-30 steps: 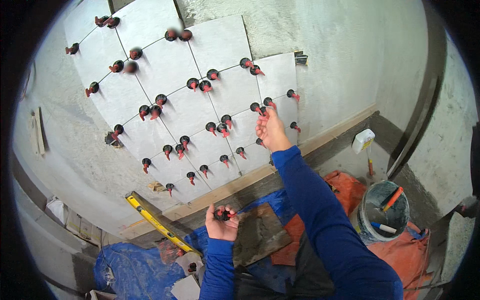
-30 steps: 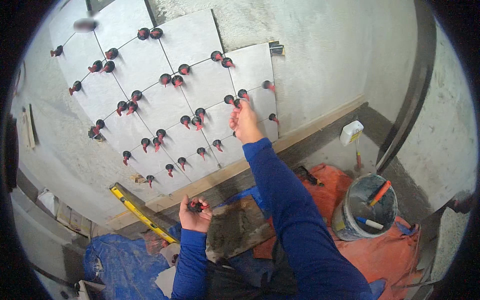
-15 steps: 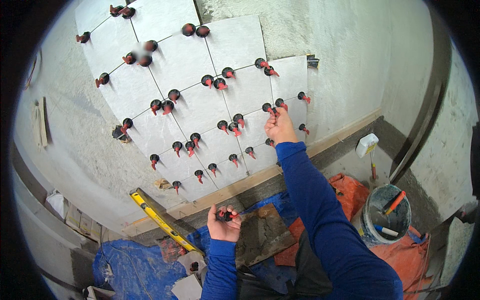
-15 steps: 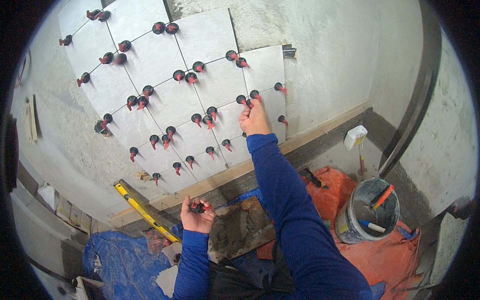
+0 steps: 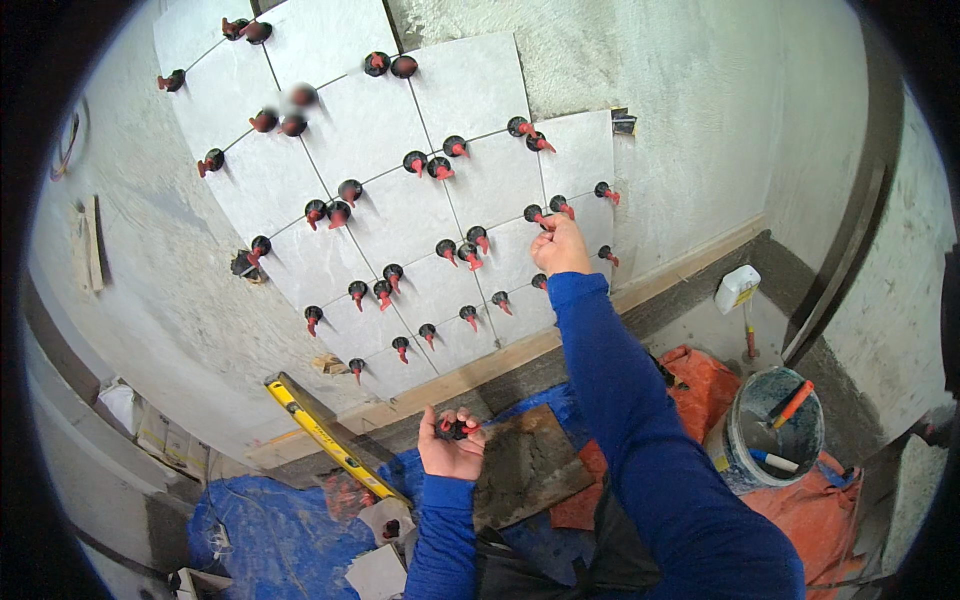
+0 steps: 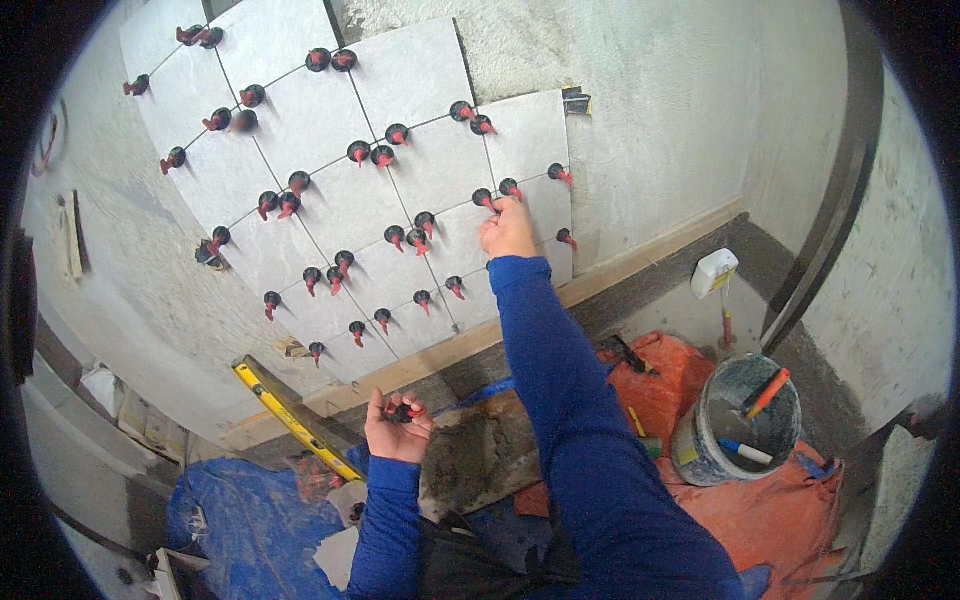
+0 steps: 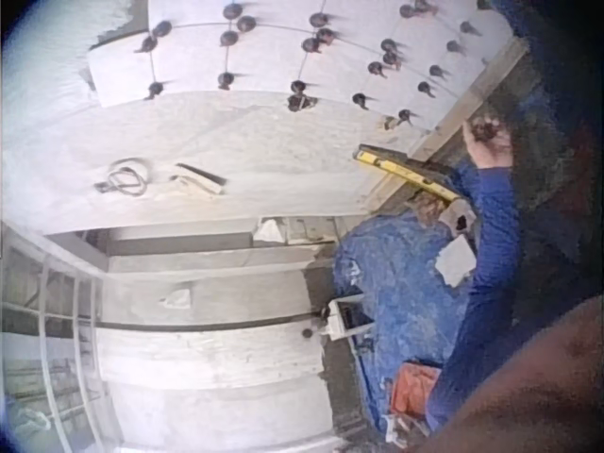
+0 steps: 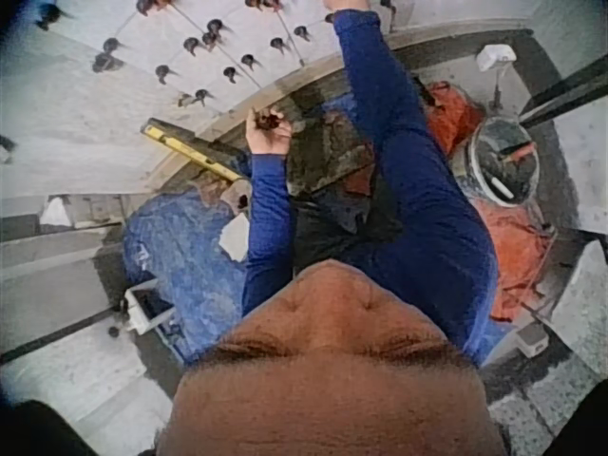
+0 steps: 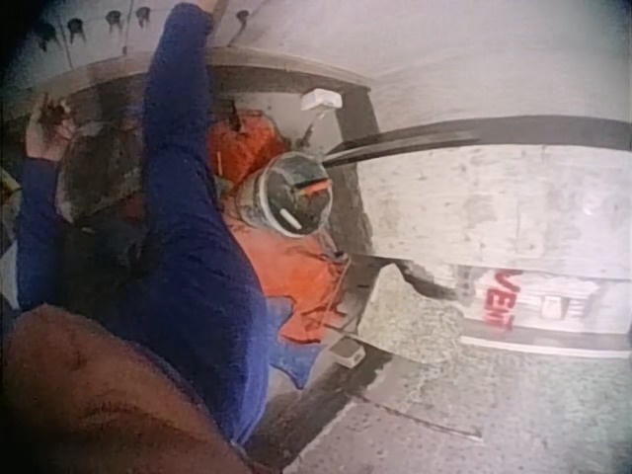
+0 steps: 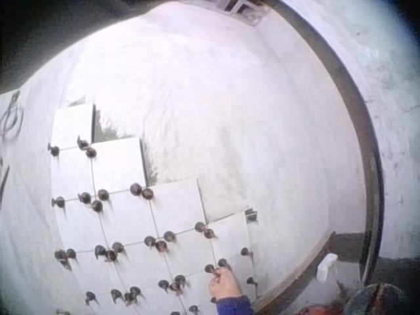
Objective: The person installs red tile leveling spacers between white wall tiles. They place spacers at tile intersections, adjust them by hand, and occasionally use a blue sponge to wipe the tile surface.
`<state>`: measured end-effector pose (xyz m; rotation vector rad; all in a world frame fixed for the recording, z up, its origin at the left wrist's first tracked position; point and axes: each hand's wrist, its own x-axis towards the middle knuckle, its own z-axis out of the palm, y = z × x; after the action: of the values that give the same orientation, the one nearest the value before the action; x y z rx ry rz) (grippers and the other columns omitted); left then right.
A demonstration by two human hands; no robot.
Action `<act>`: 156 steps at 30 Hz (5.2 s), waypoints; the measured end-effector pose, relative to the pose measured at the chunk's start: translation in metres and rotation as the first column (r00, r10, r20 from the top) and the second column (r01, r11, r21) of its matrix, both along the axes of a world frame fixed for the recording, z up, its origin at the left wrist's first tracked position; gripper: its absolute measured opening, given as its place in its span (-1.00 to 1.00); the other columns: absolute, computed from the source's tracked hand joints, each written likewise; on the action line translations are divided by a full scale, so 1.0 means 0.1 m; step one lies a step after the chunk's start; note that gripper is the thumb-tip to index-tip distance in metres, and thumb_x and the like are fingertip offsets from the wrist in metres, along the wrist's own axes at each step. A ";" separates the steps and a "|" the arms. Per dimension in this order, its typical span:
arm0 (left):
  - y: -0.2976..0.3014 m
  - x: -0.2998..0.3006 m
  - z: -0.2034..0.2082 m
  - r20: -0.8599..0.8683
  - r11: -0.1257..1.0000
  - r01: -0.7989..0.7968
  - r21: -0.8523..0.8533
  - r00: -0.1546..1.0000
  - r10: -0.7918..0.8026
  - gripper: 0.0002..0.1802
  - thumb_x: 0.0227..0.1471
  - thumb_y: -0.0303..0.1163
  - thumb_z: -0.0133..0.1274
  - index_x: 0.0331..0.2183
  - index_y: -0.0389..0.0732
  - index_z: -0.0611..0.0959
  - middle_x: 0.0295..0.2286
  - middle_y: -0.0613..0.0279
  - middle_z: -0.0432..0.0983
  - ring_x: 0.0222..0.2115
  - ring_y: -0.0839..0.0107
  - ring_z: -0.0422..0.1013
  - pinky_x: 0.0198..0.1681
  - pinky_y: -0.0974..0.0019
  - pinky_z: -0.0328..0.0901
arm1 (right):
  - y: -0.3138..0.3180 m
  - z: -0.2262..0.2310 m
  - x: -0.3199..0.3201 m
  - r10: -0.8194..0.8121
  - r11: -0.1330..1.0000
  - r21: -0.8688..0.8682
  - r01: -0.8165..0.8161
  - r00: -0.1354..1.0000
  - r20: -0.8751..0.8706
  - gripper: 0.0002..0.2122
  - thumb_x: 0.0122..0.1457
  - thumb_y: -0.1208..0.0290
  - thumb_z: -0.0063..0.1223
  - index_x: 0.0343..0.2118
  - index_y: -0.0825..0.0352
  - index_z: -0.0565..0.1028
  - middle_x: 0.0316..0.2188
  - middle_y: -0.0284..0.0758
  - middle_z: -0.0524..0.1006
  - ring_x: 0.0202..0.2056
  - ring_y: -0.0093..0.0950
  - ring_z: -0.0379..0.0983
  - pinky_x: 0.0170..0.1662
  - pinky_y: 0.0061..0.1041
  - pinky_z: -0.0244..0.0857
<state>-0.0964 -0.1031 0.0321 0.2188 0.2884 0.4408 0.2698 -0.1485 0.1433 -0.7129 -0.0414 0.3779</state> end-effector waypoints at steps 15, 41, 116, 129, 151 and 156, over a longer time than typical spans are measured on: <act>0.01 0.10 -0.03 -0.010 1.000 -0.017 -0.008 1.000 0.017 -0.57 0.23 -0.03 0.01 -0.54 -0.08 0.37 -0.46 0.17 0.42 -0.41 0.25 0.38 -0.41 0.29 0.35 | -0.29 -0.14 -0.45 -0.286 0.954 -0.017 0.298 0.930 0.232 -0.85 0.23 0.45 0.19 -0.34 0.36 0.43 -0.55 -0.33 0.48 -0.67 -0.56 0.39 -0.67 -0.57 0.23; -0.07 0.18 -0.06 -0.084 1.000 -0.007 0.002 0.996 0.007 -0.54 0.22 0.03 0.01 -0.55 -0.08 0.39 -0.46 0.21 0.42 -0.43 0.28 0.39 -0.44 0.33 0.31 | -0.47 -0.20 -0.40 -0.149 0.365 -0.175 0.914 0.243 0.959 -0.90 0.20 0.45 0.13 -0.35 0.37 0.50 -0.46 -0.08 0.58 -0.41 -0.10 0.55 -0.35 -0.20 0.38; 0.27 -2.45 -2.25 -0.376 0.725 -0.604 -0.331 0.789 0.485 -0.76 0.10 -0.28 0.17 -0.23 -0.21 0.61 -0.30 0.11 0.57 -0.30 0.19 0.52 -0.25 0.21 0.49 | -0.94 -0.64 -2.48 0.822 0.510 -0.837 -0.199 0.401 0.405 -0.77 0.28 0.41 0.11 -0.06 0.36 0.55 -0.32 -0.38 0.60 -0.46 -0.65 0.45 -0.40 -0.64 0.33; 1.33 -2.41 -3.65 -0.474 0.099 -0.840 -0.533 0.394 0.788 -0.48 0.32 -0.15 -0.21 0.17 -0.26 0.29 0.13 -0.25 0.30 0.07 -0.21 0.40 0.14 -0.39 0.29 | -1.04 -0.73 -2.29 0.866 0.333 -0.939 -0.081 0.421 0.271 -0.81 0.25 0.47 0.11 -0.11 0.38 0.56 -0.37 -0.40 0.58 -0.45 -0.65 0.44 -0.38 -0.62 0.34; 1.31 -2.38 -4.06 -0.720 0.766 0.476 0.431 -0.329 0.610 -0.49 0.11 -0.02 0.04 -0.11 -0.23 0.70 -0.17 -0.16 0.62 -0.09 -0.05 0.54 0.01 0.00 0.39 | -1.38 -0.58 -2.20 0.839 0.365 -0.929 0.060 0.411 0.356 -0.82 0.23 0.46 0.17 -0.14 0.38 0.61 -0.39 -0.40 0.61 -0.39 -0.62 0.50 -0.30 -0.58 0.39; 1.21 -2.26 -3.71 -0.835 0.818 0.169 0.550 0.146 0.531 -0.47 0.06 -0.21 0.20 0.06 -0.18 0.56 -0.13 0.14 0.56 -0.15 0.21 0.51 -0.16 0.22 0.44 | -1.41 -0.80 -2.01 0.788 0.424 -0.894 0.147 0.426 0.444 -0.78 0.22 0.39 0.19 -0.16 0.41 0.60 -0.40 -0.26 0.65 -0.43 -0.57 0.54 -0.33 -0.51 0.41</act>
<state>-0.3229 0.0175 -0.3387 1.0968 1.5993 0.5881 0.0687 -0.2894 0.0634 -1.9320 -1.1284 0.4579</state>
